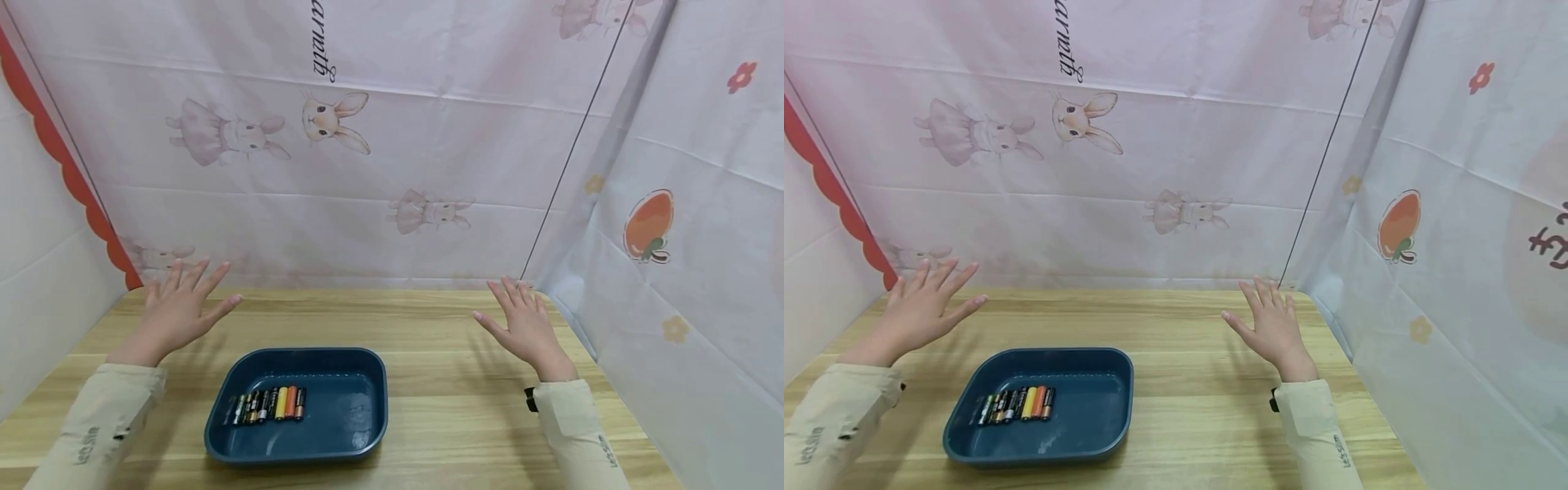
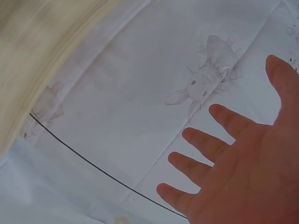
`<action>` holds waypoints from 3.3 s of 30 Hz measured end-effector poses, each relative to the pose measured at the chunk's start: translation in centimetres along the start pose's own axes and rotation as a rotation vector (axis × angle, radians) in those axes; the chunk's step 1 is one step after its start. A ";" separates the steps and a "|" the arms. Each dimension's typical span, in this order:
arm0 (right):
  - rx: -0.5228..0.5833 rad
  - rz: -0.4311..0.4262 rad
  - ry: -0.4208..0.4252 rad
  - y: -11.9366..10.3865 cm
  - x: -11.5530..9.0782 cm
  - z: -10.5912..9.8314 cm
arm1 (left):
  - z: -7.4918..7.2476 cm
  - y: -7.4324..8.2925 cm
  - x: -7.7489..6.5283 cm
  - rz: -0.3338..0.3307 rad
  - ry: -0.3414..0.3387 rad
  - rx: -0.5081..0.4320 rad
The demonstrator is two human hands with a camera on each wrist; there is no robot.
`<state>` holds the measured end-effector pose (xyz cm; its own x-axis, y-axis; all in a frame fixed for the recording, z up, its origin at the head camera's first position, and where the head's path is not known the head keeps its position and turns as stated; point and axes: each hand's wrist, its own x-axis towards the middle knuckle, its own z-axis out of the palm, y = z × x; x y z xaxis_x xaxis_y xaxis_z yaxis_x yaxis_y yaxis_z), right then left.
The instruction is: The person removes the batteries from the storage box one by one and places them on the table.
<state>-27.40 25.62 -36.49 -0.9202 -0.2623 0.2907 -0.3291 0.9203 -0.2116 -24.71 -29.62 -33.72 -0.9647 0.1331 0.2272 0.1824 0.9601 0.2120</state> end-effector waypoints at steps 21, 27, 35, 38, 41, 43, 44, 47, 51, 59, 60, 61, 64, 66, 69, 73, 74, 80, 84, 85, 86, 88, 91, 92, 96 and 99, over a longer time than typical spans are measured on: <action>0.024 -0.149 0.096 -2.5 -0.6 -1.0 | -3.1 4.5 -1.6 0.135 0.009 0.074; 0.040 -0.192 0.123 -3.4 -0.7 -1.0 | -3.2 5.0 -2.5 0.193 0.078 0.075; 0.069 -0.225 0.127 -4.3 -1.0 -0.6 | -3.2 5.4 -3.3 0.213 0.109 0.061; 0.081 -0.233 0.121 -4.7 -1.2 -0.6 | -3.1 5.5 -3.5 0.209 0.099 0.054; 0.086 -0.243 0.116 -5.0 -1.3 -0.5 | -3.0 5.5 -3.6 0.202 0.084 0.048; 0.090 -0.249 0.111 -5.2 -1.4 -0.3 | -2.8 5.4 -3.7 0.209 0.083 0.048; 0.091 -0.250 0.109 -5.2 -1.4 -0.3 | -2.7 5.4 -3.8 0.213 0.081 0.047; 0.097 -0.254 0.107 -5.4 -1.6 -0.1 | -2.3 5.2 -3.9 0.231 0.087 0.044; 0.097 -0.267 0.105 -5.7 -1.7 0.1 | -1.6 4.7 -4.0 0.275 0.118 0.034; 0.101 -0.294 0.087 -6.2 -2.2 0.5 | -0.4 4.0 -4.2 0.321 0.150 0.006; 0.103 -0.295 0.083 -6.3 -2.3 0.5 | -0.3 4.0 -4.2 0.315 0.140 0.002; 0.102 -0.298 0.081 -6.3 -2.4 0.6 | -0.2 3.9 -4.3 0.309 0.133 -0.001; 0.100 -0.300 0.066 -6.5 -2.6 0.9 | 0.2 4.0 -4.4 0.288 0.098 -0.013; 0.102 -0.299 0.056 -6.5 -2.7 1.0 | 0.4 4.0 -4.4 0.274 0.067 -0.016; 0.105 -0.300 0.042 -6.6 -2.9 1.3 | 0.8 4.0 -4.4 0.266 0.016 -0.028; 0.110 -0.304 0.027 -6.7 -3.1 1.5 | 1.3 3.9 -4.4 0.270 -0.031 -0.049; 0.111 -0.305 0.024 -6.7 -3.1 1.5 | 1.4 3.8 -4.4 0.268 -0.043 -0.056; 0.123 -0.286 -0.006 -6.9 -3.5 2.0 | 2.2 3.3 -4.1 0.223 -0.161 -0.113; 0.123 -0.290 -0.028 -6.9 -3.7 2.4 | 2.9 2.9 -4.0 0.174 -0.241 -0.159; 0.124 -0.293 -0.032 -7.0 -3.7 2.5 | 3.0 2.8 -3.9 0.163 -0.256 -0.167; 0.123 -0.296 -0.034 -7.0 -3.7 2.6 | 3.2 2.6 -4.0 0.155 -0.267 -0.174; 0.124 -0.292 -0.048 -7.1 -3.8 2.7 | 3.4 2.4 -4.0 0.145 -0.285 -0.179; 0.120 -0.283 -0.076 -7.2 -3.8 2.9 | 3.7 2.1 -4.0 0.132 -0.297 -0.178; 0.118 -0.279 -0.088 -7.2 -3.8 3.0 | 3.7 1.9 -3.9 0.131 -0.301 -0.179; 0.107 -0.275 -0.115 -7.4 -3.8 3.3 | 3.8 1.5 -3.6 0.123 -0.325 -0.193; 0.100 -0.272 -0.126 -7.6 -3.7 3.4 | 3.9 1.3 -3.5 0.123 -0.335 -0.212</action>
<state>-22.23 18.65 -39.17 -0.8126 -0.5344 0.2325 -0.5801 0.7799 -0.2349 -21.83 -27.90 -37.98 -0.9353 0.3500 -0.0516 0.3014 0.8648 0.4017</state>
